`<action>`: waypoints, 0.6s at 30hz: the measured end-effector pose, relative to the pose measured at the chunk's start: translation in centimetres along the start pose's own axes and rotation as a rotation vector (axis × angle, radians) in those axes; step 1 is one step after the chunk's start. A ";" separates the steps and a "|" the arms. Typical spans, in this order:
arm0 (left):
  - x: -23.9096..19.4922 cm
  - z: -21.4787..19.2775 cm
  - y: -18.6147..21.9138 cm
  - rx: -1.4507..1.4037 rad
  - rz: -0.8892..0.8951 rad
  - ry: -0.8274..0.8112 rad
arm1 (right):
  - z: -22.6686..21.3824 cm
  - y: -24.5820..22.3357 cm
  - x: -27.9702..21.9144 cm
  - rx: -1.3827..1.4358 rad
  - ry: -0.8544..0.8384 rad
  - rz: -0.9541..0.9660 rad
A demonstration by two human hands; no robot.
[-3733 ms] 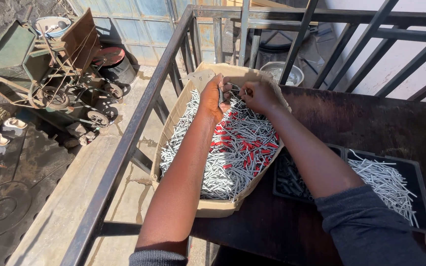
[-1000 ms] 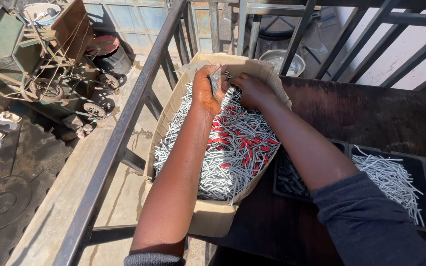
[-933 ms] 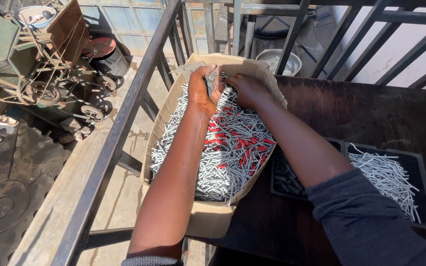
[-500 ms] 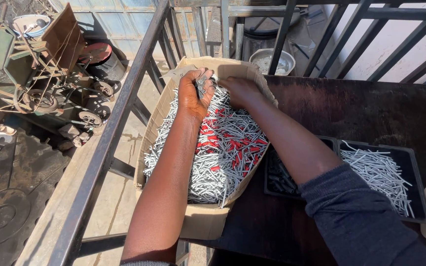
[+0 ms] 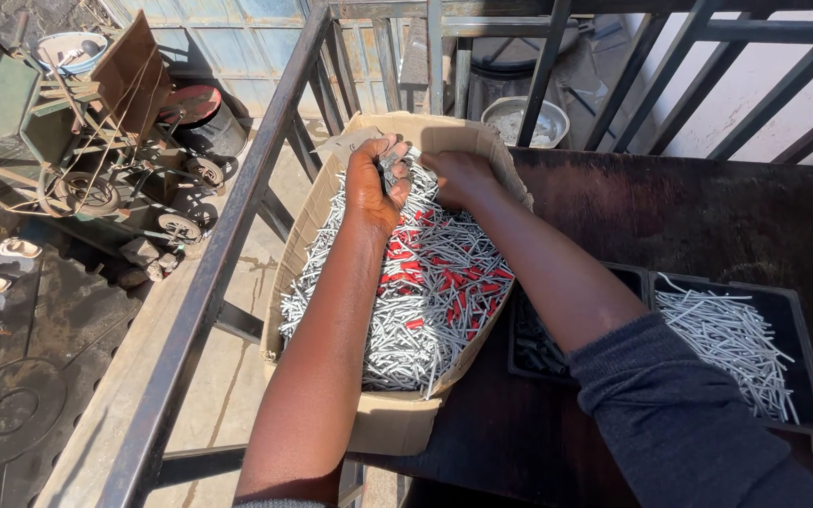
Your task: The person repeatedly picks up small black plastic sleeves and silver metal pins from a cardboard box. They insert the pins into the sleeves by hand and place the assembled fasteners into a black plastic tray on the table.
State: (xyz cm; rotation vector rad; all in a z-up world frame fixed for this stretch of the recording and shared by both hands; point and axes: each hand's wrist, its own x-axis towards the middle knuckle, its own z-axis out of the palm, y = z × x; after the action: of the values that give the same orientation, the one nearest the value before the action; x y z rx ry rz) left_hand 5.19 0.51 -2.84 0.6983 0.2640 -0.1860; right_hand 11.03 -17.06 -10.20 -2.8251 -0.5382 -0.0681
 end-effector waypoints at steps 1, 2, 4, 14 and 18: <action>-0.2 0.0 0.0 0.000 -0.003 0.004 | -0.1 -0.2 -0.1 0.002 -0.004 0.001; -0.4 0.0 0.1 0.002 0.005 0.002 | -0.2 -0.3 -0.3 -0.008 -0.006 -0.011; -0.5 0.1 -0.1 0.000 0.011 -0.004 | -0.3 -0.4 -0.6 -0.025 -0.007 -0.022; 0.6 -0.4 -0.1 -0.004 0.022 0.000 | -2.2 -1.0 -1.1 -0.002 -0.064 -0.021; 0.8 -0.4 -0.3 0.013 0.011 0.008 | -4.0 -1.1 -3.6 0.179 -0.098 -0.020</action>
State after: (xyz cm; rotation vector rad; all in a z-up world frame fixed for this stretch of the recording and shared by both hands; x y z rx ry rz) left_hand 5.83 0.52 -3.55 0.7131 0.2673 -0.1748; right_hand 7.32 -18.43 -6.46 -2.6588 -0.5645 0.1097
